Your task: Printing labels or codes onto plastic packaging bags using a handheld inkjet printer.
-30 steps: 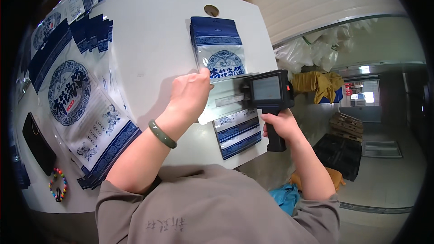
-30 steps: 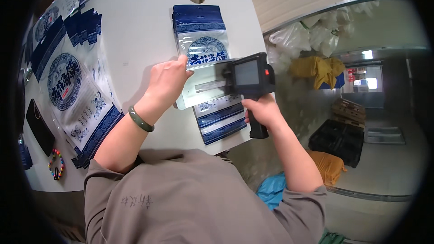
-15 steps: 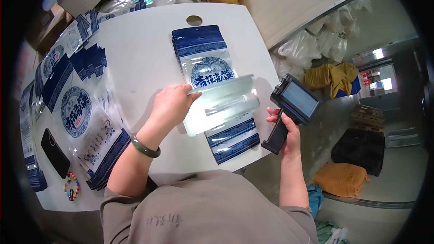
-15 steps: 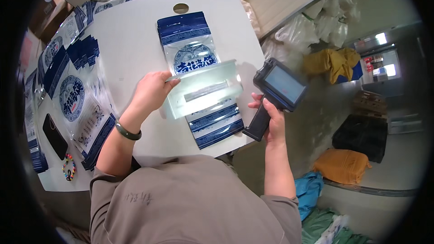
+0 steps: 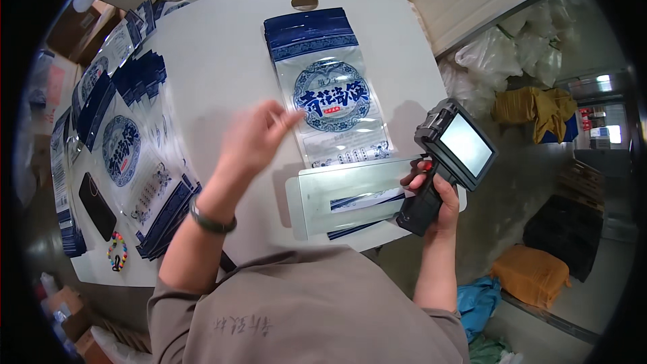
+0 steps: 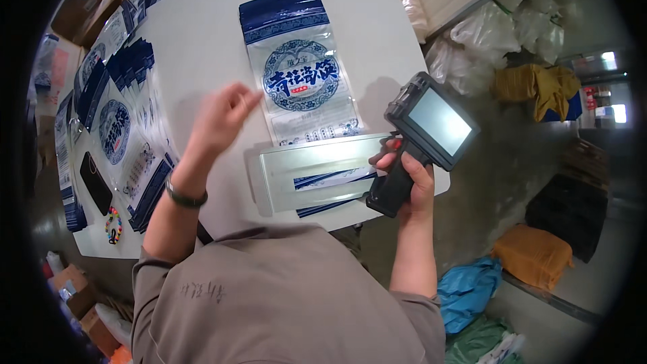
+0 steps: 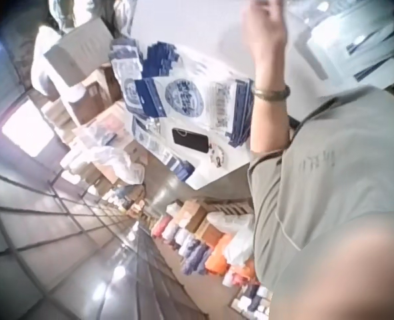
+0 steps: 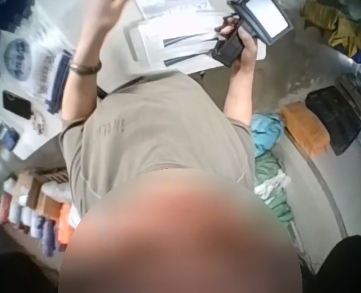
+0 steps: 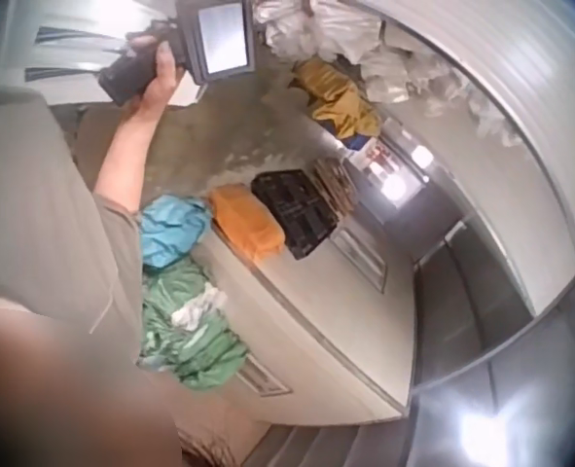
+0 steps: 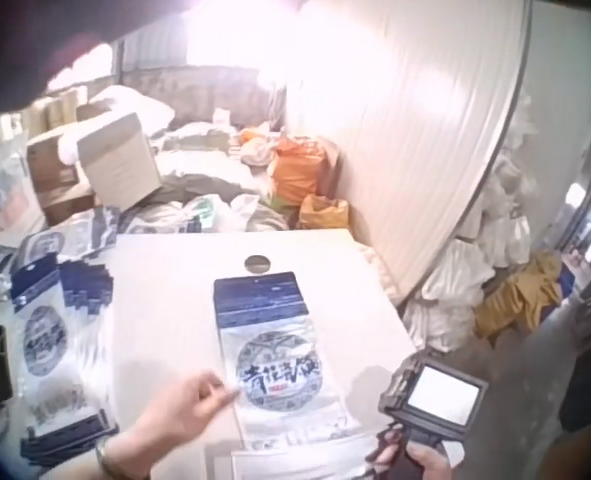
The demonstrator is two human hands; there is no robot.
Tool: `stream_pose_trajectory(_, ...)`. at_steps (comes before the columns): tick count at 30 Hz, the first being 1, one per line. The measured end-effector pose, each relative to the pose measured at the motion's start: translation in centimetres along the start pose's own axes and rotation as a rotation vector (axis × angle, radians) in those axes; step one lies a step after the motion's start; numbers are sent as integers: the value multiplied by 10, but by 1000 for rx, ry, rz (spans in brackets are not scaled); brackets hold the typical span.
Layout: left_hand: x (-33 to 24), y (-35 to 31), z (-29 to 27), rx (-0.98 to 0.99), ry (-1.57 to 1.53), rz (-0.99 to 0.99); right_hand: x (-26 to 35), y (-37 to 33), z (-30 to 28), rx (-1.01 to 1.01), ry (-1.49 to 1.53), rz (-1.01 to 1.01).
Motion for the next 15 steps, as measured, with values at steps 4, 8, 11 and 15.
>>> stream_pose_trajectory(4,-2,61,-31,-380,-7,17,-3,2,1,89,16,-10)
stream_pose_trajectory(8,-16,89,-36,-523,99,23,-7,3,-1,115,32,-18)
stream_pose_trajectory(11,-5,95,-34,-438,44,-42,-10,1,-19,40,76,-34)
stream_pose_trajectory(15,14,70,-47,-486,-36,-72,-7,2,-22,65,169,20)
Point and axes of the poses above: each hand's wrist, its own y-axis towards the middle knuckle, its own z-axis out of the palm, x = y × z, the point moved 8 cm from there along y, towards the middle knuckle, and after that the axes turned 13 degrees about -z, right-handed, at the moved point
